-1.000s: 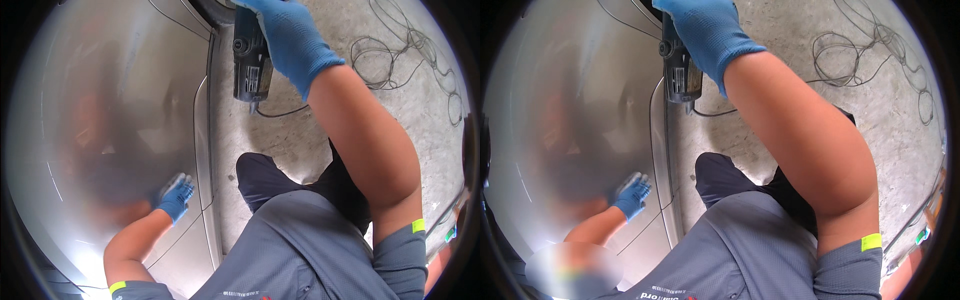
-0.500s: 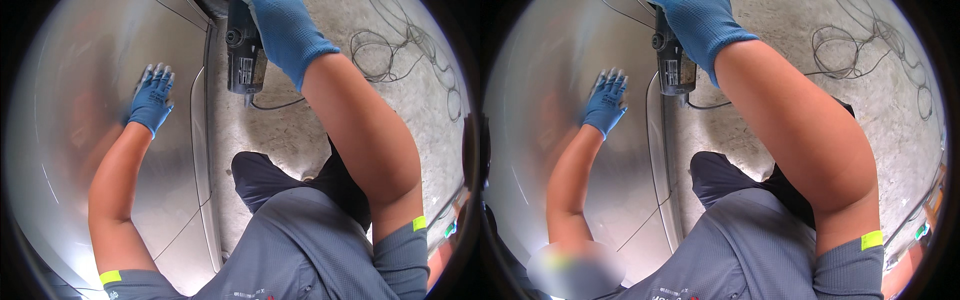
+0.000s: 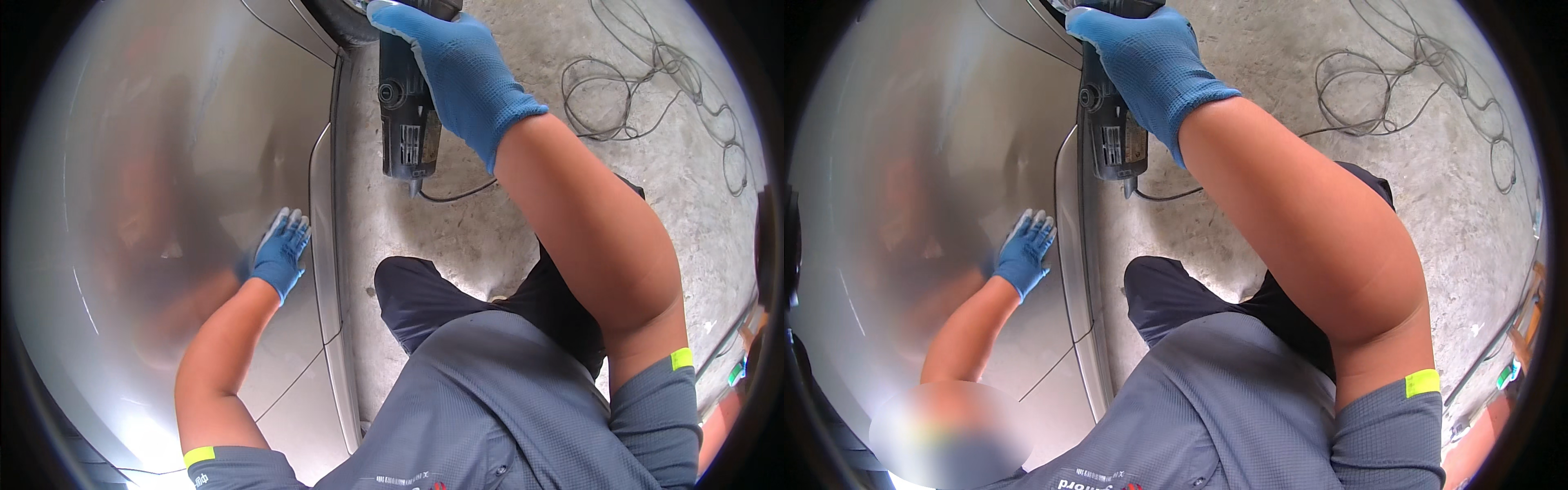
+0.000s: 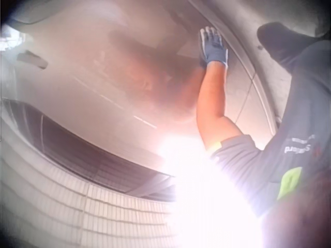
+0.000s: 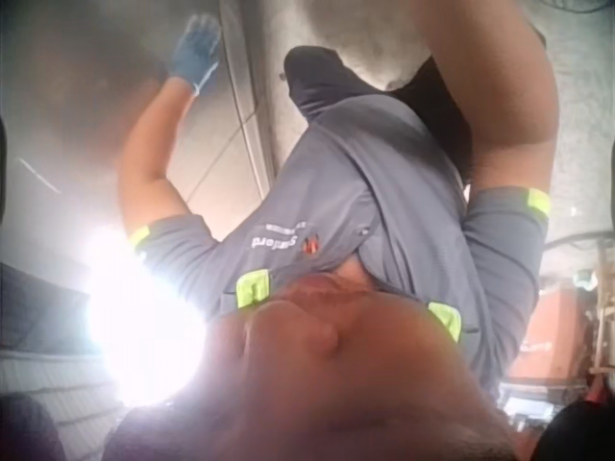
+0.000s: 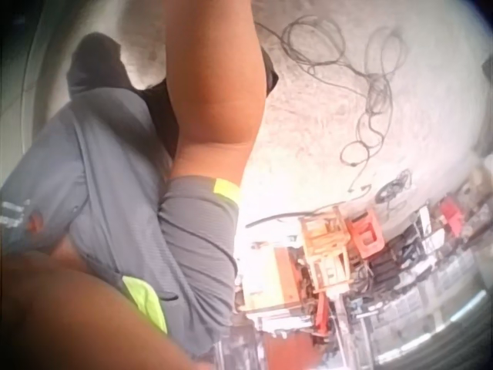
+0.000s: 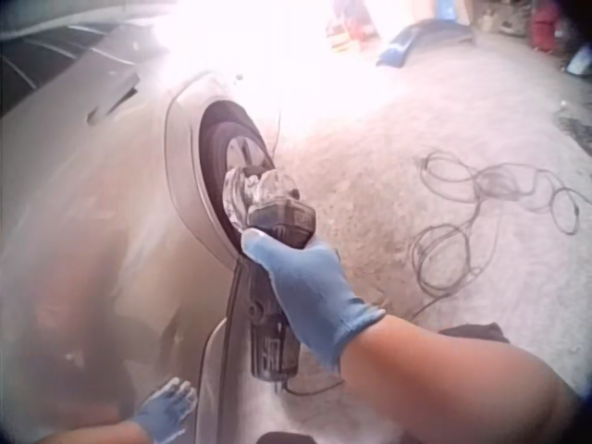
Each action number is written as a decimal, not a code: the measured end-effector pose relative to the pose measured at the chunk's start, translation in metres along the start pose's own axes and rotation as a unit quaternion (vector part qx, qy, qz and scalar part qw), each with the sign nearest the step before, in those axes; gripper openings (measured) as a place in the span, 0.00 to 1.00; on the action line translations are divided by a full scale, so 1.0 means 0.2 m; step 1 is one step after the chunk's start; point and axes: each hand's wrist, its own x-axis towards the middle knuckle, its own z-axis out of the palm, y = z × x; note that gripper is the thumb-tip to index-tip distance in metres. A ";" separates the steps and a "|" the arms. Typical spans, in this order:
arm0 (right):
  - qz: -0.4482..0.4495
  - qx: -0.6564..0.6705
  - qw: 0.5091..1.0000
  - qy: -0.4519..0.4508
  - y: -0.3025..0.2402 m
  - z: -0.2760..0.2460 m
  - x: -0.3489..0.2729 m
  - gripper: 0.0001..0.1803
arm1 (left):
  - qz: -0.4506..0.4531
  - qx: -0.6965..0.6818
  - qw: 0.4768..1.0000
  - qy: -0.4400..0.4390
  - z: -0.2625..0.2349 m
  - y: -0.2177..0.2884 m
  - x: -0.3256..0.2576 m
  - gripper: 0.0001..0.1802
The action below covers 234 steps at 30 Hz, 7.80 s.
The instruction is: The person uses an angle grinder on the lower side panel of a silver car, moving the tool along the surface and generating sparks. The person periodically pauses to wipe the panel with a gloved hand while continuing to grind.
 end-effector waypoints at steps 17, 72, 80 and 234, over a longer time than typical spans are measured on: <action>0.012 -0.153 0.988 0.001 0.20 -0.01 0.03 0.26 | -0.162 0.032 0.984 0.063 -0.06 -0.18 0.67 0.44; 0.006 -0.139 0.990 0.017 0.18 -0.07 0.11 0.25 | -0.133 0.005 0.989 0.061 -0.08 -0.38 0.87 0.50; 0.065 -0.190 0.979 -0.018 0.26 -0.06 0.12 0.22 | -0.113 -0.041 0.991 0.051 0.04 -0.07 0.71 0.46; -0.039 -0.502 0.748 -0.432 0.88 -0.01 0.64 0.38 | -0.191 -0.861 -0.220 0.417 -1.11 0.09 0.71 0.41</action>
